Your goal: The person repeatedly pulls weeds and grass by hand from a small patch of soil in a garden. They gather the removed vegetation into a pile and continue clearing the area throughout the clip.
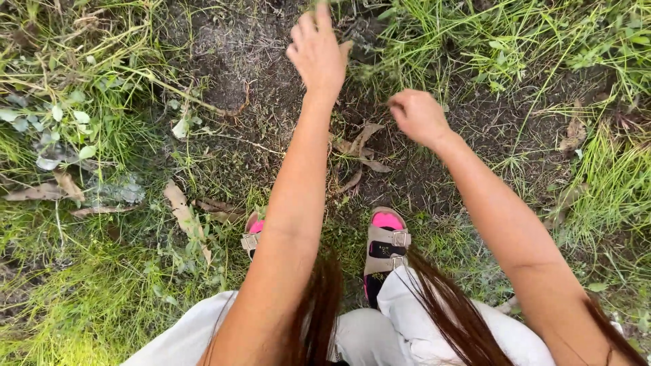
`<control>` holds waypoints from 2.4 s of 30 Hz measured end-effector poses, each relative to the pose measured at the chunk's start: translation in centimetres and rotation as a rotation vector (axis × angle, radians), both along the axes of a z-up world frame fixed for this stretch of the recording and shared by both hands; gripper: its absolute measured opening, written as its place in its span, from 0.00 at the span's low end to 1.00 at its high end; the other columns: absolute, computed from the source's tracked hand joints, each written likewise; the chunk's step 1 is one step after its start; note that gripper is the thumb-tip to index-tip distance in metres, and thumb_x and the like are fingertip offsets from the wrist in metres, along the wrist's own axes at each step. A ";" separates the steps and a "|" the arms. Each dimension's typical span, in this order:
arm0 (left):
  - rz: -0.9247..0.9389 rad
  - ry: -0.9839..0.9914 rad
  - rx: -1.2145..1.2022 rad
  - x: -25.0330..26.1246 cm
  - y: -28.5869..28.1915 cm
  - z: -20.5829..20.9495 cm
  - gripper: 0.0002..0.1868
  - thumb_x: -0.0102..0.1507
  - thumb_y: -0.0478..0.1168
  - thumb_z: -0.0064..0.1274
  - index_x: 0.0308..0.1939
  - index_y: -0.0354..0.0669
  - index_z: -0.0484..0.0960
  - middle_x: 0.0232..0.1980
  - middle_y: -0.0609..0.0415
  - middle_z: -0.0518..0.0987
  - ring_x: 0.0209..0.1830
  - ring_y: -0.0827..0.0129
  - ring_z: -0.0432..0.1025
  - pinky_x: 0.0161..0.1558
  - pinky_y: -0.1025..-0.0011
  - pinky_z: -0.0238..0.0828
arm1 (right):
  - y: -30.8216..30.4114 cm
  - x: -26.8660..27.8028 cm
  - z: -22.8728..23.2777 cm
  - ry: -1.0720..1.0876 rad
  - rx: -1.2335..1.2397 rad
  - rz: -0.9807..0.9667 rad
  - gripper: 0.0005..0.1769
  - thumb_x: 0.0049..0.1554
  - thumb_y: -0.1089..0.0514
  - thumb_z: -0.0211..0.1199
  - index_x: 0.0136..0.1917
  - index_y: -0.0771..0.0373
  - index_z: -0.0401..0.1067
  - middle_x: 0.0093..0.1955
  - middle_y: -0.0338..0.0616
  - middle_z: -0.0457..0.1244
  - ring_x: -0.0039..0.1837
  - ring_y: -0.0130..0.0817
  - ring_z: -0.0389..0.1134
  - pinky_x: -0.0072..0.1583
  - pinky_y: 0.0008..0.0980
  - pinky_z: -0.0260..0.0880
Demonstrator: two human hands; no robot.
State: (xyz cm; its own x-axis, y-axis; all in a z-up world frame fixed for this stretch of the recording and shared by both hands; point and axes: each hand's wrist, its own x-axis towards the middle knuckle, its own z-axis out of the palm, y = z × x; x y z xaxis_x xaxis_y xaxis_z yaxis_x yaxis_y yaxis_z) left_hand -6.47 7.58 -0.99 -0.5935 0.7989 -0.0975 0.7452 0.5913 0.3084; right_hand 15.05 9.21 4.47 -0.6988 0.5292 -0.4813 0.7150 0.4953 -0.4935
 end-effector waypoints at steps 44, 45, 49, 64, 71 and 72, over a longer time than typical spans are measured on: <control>0.595 -1.596 0.287 17.1 -1.5 -6.5 0.15 0.70 0.41 0.45 0.50 0.34 0.82 0.34 0.52 0.82 0.33 0.66 0.74 0.34 0.67 0.72 | -4.1 2.9 -1.9 -0.001 0.288 -0.285 0.11 0.58 0.66 0.49 0.48 0.70 0.71 0.35 0.67 0.67 0.42 0.69 0.72 0.44 0.61 0.72; 0.593 -1.597 0.283 17.3 -1.7 -7.1 0.15 0.70 0.41 0.45 0.50 0.34 0.82 0.34 0.52 0.82 0.33 0.66 0.74 0.34 0.67 0.72 | -4.1 3.1 -1.9 -0.003 0.288 -0.289 0.11 0.58 0.66 0.49 0.48 0.70 0.71 0.35 0.67 0.67 0.42 0.69 0.72 0.44 0.61 0.72; 0.636 -1.684 0.371 17.0 -2.7 -10.4 0.15 0.71 0.38 0.44 0.56 0.28 0.75 0.36 0.49 0.82 0.33 0.65 0.77 0.39 0.63 0.79 | -4.6 3.0 -1.7 -0.019 0.350 -0.168 0.12 0.55 0.67 0.50 0.50 0.71 0.71 0.33 0.63 0.68 0.39 0.64 0.73 0.42 0.59 0.73; 0.592 -1.712 0.531 9.1 -11.6 1.6 0.13 0.74 0.39 0.35 0.50 0.35 0.75 0.30 0.63 0.68 0.34 0.68 0.73 0.49 0.63 0.78 | -9.5 -1.1 -0.3 0.179 0.465 0.112 0.13 0.56 0.63 0.48 0.49 0.67 0.72 0.31 0.48 0.69 0.32 0.51 0.73 0.37 0.48 0.72; 0.452 -1.434 0.580 3.3 -9.0 11.9 0.12 0.71 0.36 0.38 0.37 0.40 0.76 0.25 0.59 0.72 0.29 0.69 0.74 0.39 0.71 0.77 | -8.0 -6.4 3.7 0.428 0.581 0.042 0.07 0.58 0.64 0.49 0.47 0.66 0.67 0.32 0.47 0.66 0.27 0.51 0.66 0.26 0.48 0.62; 0.456 -1.427 0.587 2.2 -8.8 7.6 0.12 0.71 0.36 0.38 0.37 0.40 0.76 0.25 0.59 0.72 0.29 0.69 0.74 0.39 0.71 0.77 | -7.6 -6.7 4.0 0.436 0.580 0.048 0.07 0.58 0.64 0.49 0.47 0.66 0.67 0.32 0.47 0.66 0.27 0.51 0.66 0.26 0.48 0.62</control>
